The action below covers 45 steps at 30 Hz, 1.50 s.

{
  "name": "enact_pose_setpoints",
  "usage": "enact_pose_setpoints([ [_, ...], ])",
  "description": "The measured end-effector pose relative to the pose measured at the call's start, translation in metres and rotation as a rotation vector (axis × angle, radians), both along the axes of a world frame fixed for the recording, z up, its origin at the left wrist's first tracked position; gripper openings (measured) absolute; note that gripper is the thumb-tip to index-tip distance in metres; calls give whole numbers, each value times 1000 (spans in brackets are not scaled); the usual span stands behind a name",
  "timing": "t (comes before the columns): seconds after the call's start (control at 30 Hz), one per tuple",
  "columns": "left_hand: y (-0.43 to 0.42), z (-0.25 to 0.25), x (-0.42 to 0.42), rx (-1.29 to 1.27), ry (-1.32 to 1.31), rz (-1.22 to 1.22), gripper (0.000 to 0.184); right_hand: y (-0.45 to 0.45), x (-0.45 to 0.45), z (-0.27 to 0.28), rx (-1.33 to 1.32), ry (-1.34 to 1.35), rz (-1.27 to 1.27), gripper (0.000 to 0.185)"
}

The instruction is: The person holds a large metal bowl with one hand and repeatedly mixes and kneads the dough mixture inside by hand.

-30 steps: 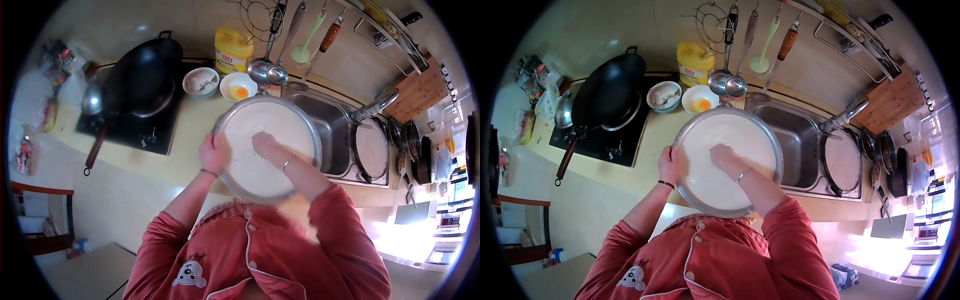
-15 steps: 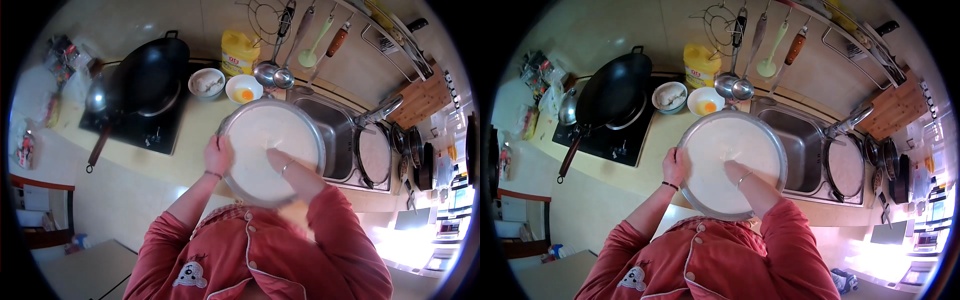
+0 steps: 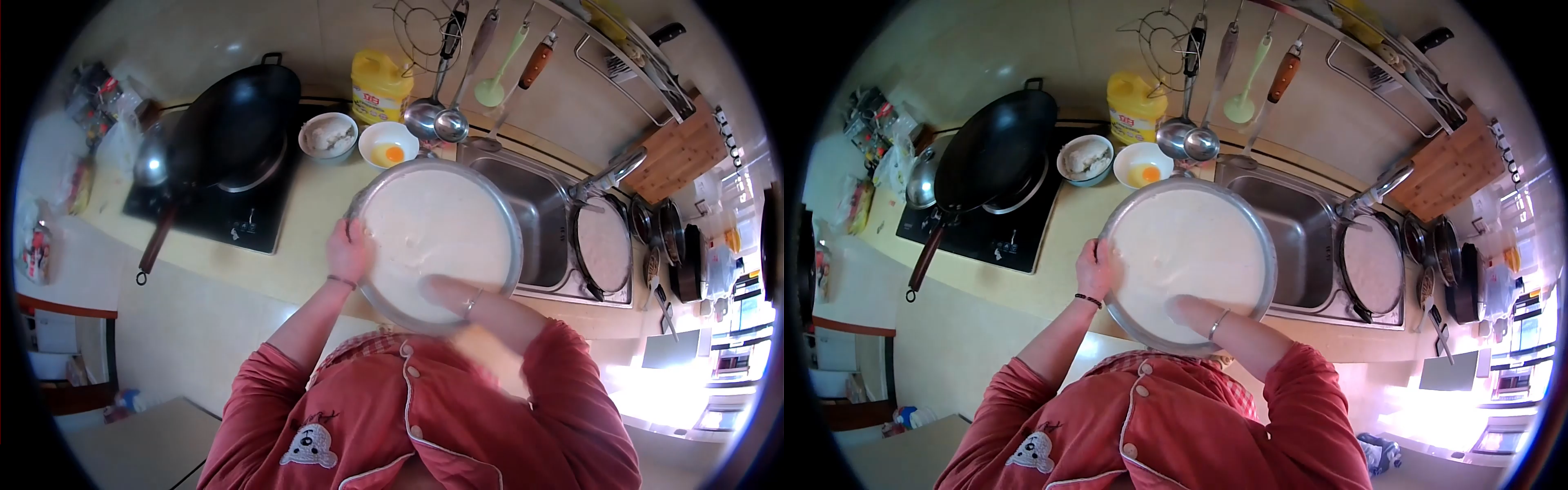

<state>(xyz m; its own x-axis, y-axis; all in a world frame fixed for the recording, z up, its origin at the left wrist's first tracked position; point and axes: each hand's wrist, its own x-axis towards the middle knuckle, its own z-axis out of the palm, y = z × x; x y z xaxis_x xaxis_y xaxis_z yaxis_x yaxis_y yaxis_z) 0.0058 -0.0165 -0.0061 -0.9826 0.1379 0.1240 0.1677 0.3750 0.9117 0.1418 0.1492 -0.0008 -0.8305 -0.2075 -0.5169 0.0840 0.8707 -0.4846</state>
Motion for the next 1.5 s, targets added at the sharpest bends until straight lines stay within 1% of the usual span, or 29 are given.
enact_pose_setpoints([
  [0.17,1,3,1,35,-3,-9,28,-5,5,23,-129,-19,-95,18],
  [0.2,0,-1,-1,13,-8,-7,28,-6,3,16,-128,-18,-99,18],
  [0.27,0,-7,-2,-8,-11,-6,29,-5,-8,-19,31,-10,170,20],
  [0.33,0,-11,-3,-24,-15,3,30,-9,-20,-89,55,-32,154,20],
  [0.37,0,-11,-3,-24,-14,3,30,-11,-23,-109,79,-55,140,22],
  [0.4,0,-11,-3,-21,-9,3,30,-9,-18,-94,79,-55,140,22],
  [0.47,0,-10,-3,-18,-4,4,30,-9,-2,-25,-748,20,-626,28],
  [0.5,0,-10,-3,-7,-10,0,30,-13,-6,0,-748,22,-626,28],
  [0.53,-1,-10,-3,3,-16,-4,31,-16,-15,23,-700,-91,-596,35],
  [0.57,-1,-10,-3,3,-16,-4,31,-17,-22,34,-650,-203,-565,46],
  [0.6,-2,-9,-3,0,-18,-9,31,-15,-24,33,-651,-202,-566,46],
  [0.67,-2,-9,-3,-3,-22,-14,31,-10,-27,27,-738,-179,-759,37],
  [0.7,-1,-9,-3,-5,-20,-9,31,-5,-28,23,-738,-180,-760,37],
  [0.77,-1,-7,-3,-8,-21,-4,31,8,-28,15,-1267,-265,-881,31],
  [0.8,-2,-7,-2,-21,4,-12,31,8,-29,18,-1267,-270,-884,31],
  [0.87,-2,-8,-2,-33,24,-18,31,9,-28,25,-1466,-158,-948,30],
  [0.9,-2,-9,-2,-23,16,-20,30,10,-27,29,-1465,-161,-949,30],
  [0.97,-2,-10,-3,-14,6,-22,30,12,-24,34,-1723,-208,-989,30],
  [1.0,-2,-10,-4,-24,9,-23,29,14,-23,34,-1723,-210,-991,30],
  [1.07,-2,-10,-4,-34,11,-24,28,15,-20,33,-1859,-215,-943,31],
  [1.1,-1,-9,-4,-16,13,-23,28,14,-19,35,-1859,-215,-944,31],
  [1.17,-1,-7,-3,1,15,-22,28,12,-14,40,-1581,8,-847,34],
  [1.2,-1,-7,-3,8,20,-24,28,12,-14,39,-1581,7,-848,34],
  [1.27,-1,-8,-3,15,26,-25,28,13,-13,37,-1663,-15,-809,33],
  [1.4,-2,-14,-5,-22,31,-25,28,16,-14,34,-1683,-44,-815,33],
  [1.47,-3,-13,-5,-27,20,-29,28,16,-16,35,-1657,-93,-950,32],
  [1.5,-2,-9,-5,-26,-5,-29,28,16,-16,35,-1656,-94,-950,32],
])
